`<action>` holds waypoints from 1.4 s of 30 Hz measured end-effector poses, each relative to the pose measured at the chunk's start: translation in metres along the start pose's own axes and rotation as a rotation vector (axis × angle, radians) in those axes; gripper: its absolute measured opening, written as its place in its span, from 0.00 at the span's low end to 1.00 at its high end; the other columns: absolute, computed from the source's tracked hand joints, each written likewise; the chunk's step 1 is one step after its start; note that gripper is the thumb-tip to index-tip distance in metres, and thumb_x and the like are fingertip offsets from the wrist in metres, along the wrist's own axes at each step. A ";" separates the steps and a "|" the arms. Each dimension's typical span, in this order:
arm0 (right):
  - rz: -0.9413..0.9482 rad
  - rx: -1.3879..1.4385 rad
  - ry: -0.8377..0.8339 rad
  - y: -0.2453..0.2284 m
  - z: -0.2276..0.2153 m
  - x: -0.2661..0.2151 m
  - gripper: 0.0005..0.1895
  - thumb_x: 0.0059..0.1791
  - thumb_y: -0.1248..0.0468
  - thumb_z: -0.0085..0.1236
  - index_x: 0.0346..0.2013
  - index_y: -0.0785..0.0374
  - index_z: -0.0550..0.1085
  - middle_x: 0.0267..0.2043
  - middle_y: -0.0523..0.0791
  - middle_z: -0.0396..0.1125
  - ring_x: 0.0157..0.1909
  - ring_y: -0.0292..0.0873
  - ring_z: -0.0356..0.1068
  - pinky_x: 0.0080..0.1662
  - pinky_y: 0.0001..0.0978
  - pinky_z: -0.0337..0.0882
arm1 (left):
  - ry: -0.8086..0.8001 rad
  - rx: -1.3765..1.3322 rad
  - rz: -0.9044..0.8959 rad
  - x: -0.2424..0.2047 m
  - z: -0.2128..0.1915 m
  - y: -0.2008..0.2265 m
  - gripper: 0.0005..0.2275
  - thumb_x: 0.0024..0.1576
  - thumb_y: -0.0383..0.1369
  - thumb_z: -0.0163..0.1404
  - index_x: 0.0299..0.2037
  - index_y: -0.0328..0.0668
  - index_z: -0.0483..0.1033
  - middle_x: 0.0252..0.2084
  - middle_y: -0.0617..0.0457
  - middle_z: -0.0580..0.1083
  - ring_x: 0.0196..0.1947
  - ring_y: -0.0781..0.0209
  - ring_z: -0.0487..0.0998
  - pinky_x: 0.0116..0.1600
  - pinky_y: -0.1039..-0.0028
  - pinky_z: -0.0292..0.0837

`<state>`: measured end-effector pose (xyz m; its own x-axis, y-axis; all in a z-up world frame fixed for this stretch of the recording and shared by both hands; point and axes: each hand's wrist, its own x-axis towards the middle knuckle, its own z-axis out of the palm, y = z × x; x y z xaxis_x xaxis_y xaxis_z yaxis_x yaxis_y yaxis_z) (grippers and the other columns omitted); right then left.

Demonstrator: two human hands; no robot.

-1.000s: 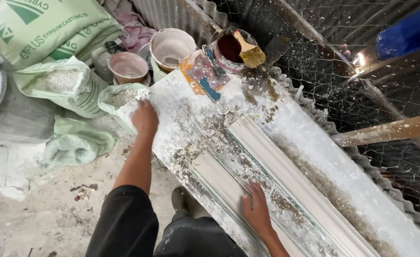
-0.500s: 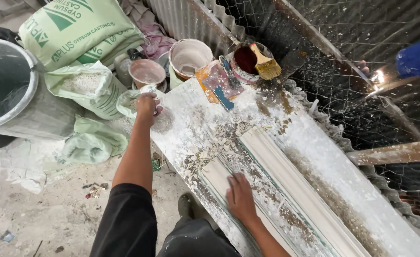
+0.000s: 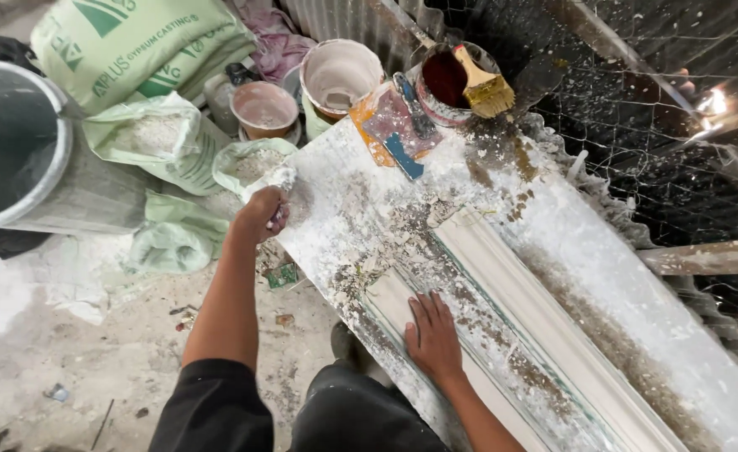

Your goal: Smoothing decorative plaster mouldings using a small scraper tool.

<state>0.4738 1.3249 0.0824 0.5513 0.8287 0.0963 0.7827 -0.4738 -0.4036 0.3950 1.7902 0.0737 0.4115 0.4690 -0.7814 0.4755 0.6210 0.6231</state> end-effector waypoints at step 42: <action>0.669 0.327 -0.181 0.124 -0.178 -0.021 0.27 0.51 0.56 0.56 0.67 0.43 0.68 0.41 0.52 0.76 0.40 0.53 0.76 0.42 0.44 0.73 | -0.046 0.901 1.417 -0.182 0.363 -0.171 0.24 0.66 0.23 0.44 0.71 0.21 0.55 0.68 0.22 0.62 0.67 0.26 0.66 0.69 0.47 0.68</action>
<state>0.6110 1.1953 0.1925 0.7997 0.4452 -0.4028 0.1578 -0.8032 -0.5745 0.5209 1.3708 0.1205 0.8887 0.2772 0.3651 -0.0084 -0.7864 0.6177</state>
